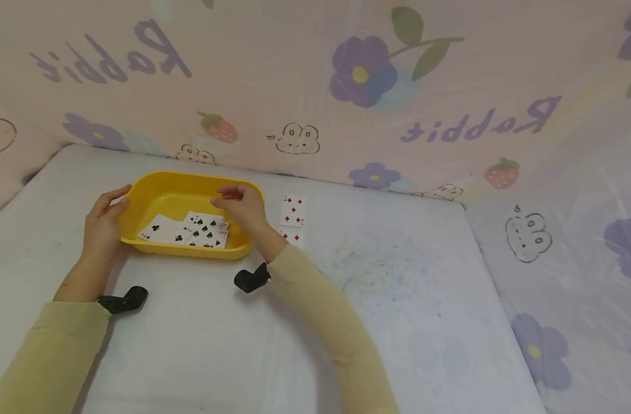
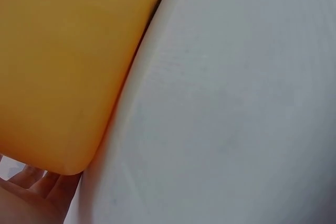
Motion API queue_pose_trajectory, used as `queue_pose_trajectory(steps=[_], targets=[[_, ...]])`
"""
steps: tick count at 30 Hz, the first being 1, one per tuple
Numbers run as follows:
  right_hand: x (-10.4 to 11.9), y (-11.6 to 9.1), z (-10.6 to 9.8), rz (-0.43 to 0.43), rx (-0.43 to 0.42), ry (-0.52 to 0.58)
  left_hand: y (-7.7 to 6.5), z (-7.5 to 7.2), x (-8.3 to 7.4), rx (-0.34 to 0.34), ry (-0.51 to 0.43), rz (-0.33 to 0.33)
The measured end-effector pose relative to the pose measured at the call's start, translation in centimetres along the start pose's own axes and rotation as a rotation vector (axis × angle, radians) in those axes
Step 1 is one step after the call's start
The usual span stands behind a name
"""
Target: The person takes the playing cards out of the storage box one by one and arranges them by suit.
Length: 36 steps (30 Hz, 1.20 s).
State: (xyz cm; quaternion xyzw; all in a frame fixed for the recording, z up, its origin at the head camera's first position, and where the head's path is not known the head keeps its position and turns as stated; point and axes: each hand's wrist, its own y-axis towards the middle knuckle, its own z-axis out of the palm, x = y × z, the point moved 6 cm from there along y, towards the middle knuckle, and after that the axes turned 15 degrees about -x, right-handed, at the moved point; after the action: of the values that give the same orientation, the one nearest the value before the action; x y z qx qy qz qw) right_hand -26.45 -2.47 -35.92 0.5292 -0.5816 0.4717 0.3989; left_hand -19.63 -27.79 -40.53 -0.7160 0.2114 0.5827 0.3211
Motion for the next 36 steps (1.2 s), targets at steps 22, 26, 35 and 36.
queue_pose_trajectory(steps=[22, 26, 35, 36], targets=[[-2.9, 0.0, 4.7, -0.083, 0.224, -0.784, -0.1, 0.0, 0.1, -0.003, -0.042, 0.002], [-2.9, -0.2, 4.9, -0.134, 0.25, -0.848, 0.0, 0.1, 0.1, -0.002, -0.053, 0.003], [-2.7, -0.1, 4.6, -0.093, 0.158, -0.838, -0.1, 0.1, 0.1, -0.006, -0.07, -0.011], [-2.7, 0.0, 4.5, -0.091, 0.142, -0.841, -0.1, 0.1, 0.0, -0.008, -0.077, -0.009]])
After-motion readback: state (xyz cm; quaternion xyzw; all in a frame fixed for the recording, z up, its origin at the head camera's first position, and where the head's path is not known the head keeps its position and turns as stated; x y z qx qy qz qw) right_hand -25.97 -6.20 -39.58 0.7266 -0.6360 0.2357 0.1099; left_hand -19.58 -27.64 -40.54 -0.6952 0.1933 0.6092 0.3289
